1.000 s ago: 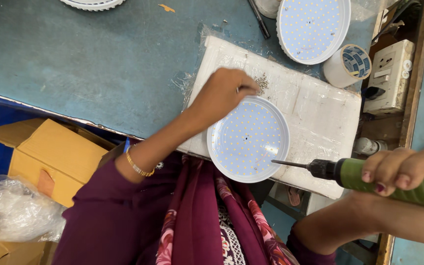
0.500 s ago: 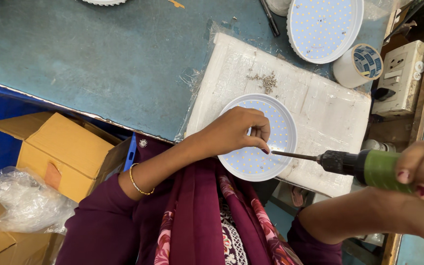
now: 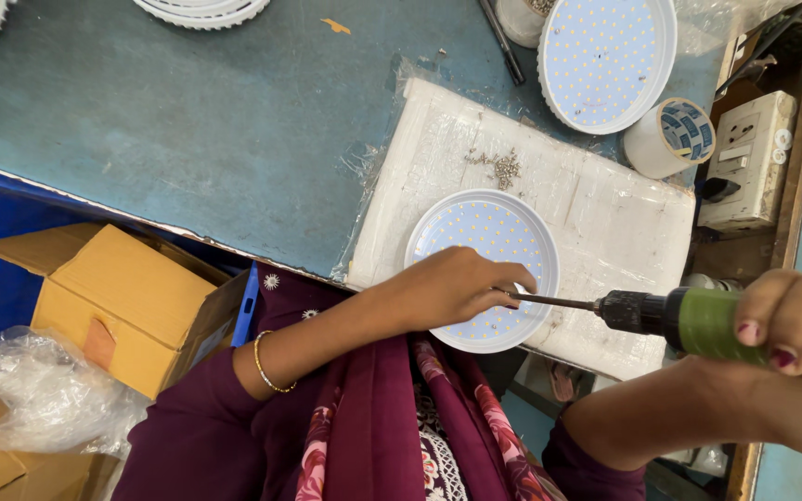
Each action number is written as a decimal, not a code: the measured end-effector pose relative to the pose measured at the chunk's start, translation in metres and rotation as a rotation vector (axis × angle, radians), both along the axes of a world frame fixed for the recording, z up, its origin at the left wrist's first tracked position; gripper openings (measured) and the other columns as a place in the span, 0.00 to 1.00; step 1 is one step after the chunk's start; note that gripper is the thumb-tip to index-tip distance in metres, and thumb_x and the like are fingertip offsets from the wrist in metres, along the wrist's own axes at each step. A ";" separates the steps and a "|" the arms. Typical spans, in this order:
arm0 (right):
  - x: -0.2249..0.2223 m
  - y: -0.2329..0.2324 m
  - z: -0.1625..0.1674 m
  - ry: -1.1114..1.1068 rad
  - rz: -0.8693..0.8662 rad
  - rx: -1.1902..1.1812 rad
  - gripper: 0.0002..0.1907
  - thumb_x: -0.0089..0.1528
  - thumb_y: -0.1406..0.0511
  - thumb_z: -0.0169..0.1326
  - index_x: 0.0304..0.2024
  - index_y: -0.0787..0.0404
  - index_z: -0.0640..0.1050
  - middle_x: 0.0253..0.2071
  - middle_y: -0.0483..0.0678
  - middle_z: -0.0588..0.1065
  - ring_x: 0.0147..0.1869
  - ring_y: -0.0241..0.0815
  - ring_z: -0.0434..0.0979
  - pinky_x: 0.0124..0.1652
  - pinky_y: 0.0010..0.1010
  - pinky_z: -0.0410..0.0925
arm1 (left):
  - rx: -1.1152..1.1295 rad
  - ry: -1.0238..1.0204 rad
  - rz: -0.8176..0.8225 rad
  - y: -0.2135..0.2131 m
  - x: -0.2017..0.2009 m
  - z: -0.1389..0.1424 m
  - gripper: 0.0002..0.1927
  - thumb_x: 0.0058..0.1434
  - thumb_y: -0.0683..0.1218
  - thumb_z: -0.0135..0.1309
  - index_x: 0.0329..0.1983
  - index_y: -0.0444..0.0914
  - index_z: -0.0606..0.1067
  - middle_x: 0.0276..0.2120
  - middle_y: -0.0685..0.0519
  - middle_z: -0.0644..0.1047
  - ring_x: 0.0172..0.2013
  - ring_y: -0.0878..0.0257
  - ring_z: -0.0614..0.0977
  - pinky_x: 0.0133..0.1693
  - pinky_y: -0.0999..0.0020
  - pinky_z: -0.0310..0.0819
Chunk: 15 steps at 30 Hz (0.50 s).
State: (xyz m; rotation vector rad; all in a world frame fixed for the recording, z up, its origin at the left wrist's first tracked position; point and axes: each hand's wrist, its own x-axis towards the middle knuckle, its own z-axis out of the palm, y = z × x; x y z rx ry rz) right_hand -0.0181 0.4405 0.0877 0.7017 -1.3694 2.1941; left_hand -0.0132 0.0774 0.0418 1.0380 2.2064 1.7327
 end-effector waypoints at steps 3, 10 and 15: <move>0.006 -0.010 0.004 -0.055 -0.027 -0.027 0.18 0.75 0.57 0.45 0.30 0.54 0.66 0.25 0.41 0.63 0.22 0.27 0.63 0.28 0.23 0.63 | -0.011 -0.012 -0.014 0.002 0.003 0.003 0.18 0.65 0.44 0.54 0.59 0.45 0.73 0.30 0.45 0.82 0.30 0.47 0.84 0.32 0.54 0.74; 0.005 -0.033 0.026 -0.075 0.093 0.005 0.15 0.70 0.57 0.48 0.30 0.54 0.67 0.25 0.40 0.65 0.22 0.27 0.67 0.27 0.24 0.65 | -0.076 -0.035 -0.004 0.003 0.005 0.012 0.21 0.64 0.47 0.56 0.61 0.46 0.70 0.25 0.45 0.80 0.25 0.46 0.82 0.29 0.51 0.72; 0.011 -0.067 0.045 -0.078 0.016 0.032 0.13 0.73 0.56 0.41 0.39 0.56 0.67 0.26 0.40 0.63 0.19 0.30 0.65 0.24 0.28 0.63 | -0.101 0.006 0.006 0.003 0.008 0.019 0.20 0.65 0.46 0.55 0.61 0.46 0.70 0.24 0.47 0.81 0.25 0.46 0.83 0.29 0.51 0.73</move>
